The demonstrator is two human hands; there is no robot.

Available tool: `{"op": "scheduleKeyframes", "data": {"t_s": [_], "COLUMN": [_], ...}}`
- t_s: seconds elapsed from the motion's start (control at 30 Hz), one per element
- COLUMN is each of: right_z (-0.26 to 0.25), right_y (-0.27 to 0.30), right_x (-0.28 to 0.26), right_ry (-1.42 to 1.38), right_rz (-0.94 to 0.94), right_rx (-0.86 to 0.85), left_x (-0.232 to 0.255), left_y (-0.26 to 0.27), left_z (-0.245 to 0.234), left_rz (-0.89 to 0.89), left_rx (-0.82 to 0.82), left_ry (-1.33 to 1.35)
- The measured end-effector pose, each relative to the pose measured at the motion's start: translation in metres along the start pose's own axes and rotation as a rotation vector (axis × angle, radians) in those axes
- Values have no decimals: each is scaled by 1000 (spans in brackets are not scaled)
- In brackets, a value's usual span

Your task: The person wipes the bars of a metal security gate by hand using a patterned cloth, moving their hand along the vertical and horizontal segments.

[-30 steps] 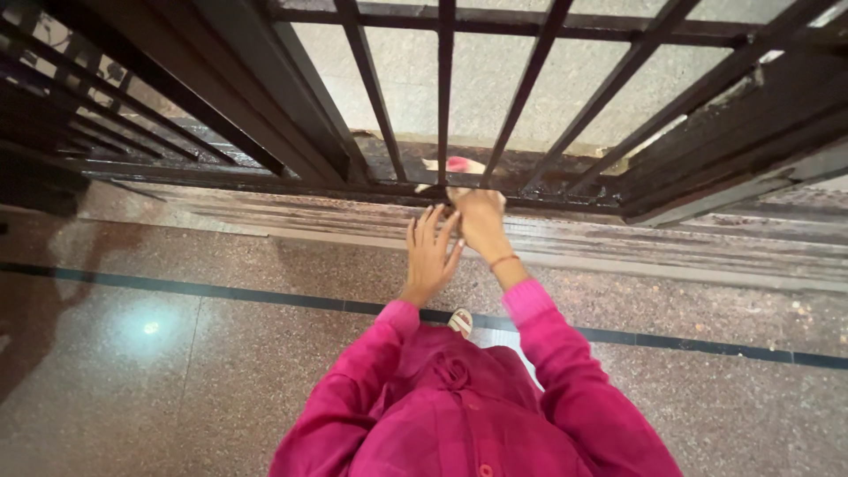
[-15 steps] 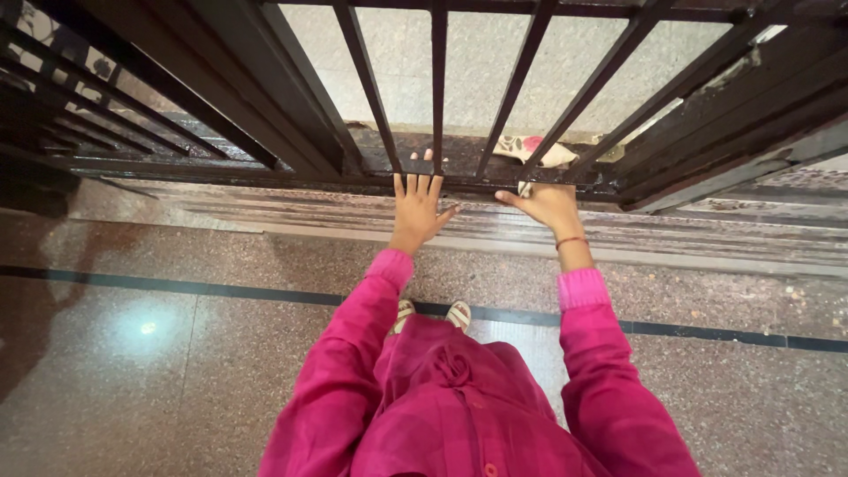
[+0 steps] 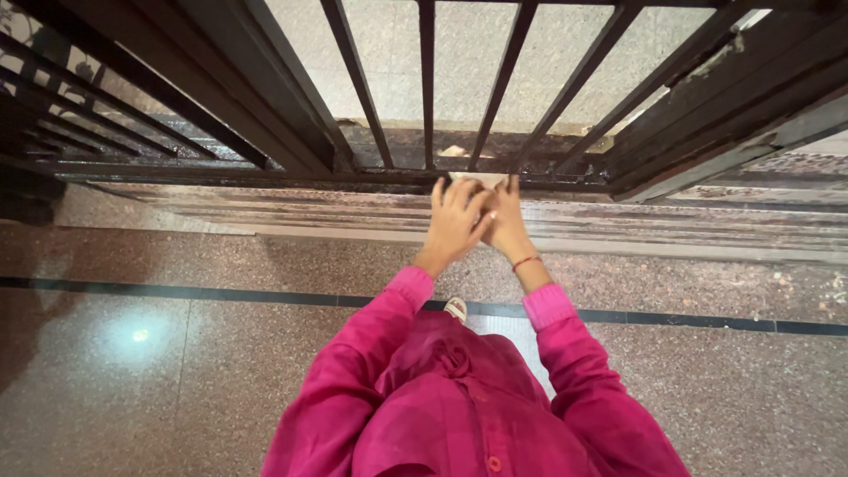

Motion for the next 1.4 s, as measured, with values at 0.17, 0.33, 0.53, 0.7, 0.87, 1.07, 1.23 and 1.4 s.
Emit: {"op": "scheduleKeyframes", "data": {"t_s": [0.17,0.33,0.53,0.7,0.87,1.07,1.23,1.4], "right_z": [46,54,-6,-37,-51,-36,-45,-36], "right_y": [9,11,25,30,8,-23,-16,3], "right_x": [-21,-9,-2,-5,-19,-10,5,5], "right_ry": [-51,-313,-203,-260,-284,-89,-227,-234], "right_rz": [-299,-251,-162,-9,-60,-314,-359,-251], "right_rx": [438,212,506,436,388,542,301,300], "left_x": [2,-33,-85,-133,-85,-21,-39,-58], "left_y": [-4,-16,-24,12,4,-16,-22,-6], "left_z": [-4,-34,-36,-46,-43,-38,-46,-49], "left_rz": [181,278,102,-242,-203,12,64,-82], "left_rx": [-109,-263,-150,186,129,67,139,-13], "left_ry": [-75,63,-249,-174,-315,-6,102,11]}}
Point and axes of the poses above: each hand's wrist, its own y-axis away from the middle knuckle, its own z-axis out of the palm, x = y × z, the point moved 2 cm from there along -y, towards the middle knuckle, and after that the axes turned 10 degrees about z, right-handed, at the moved point
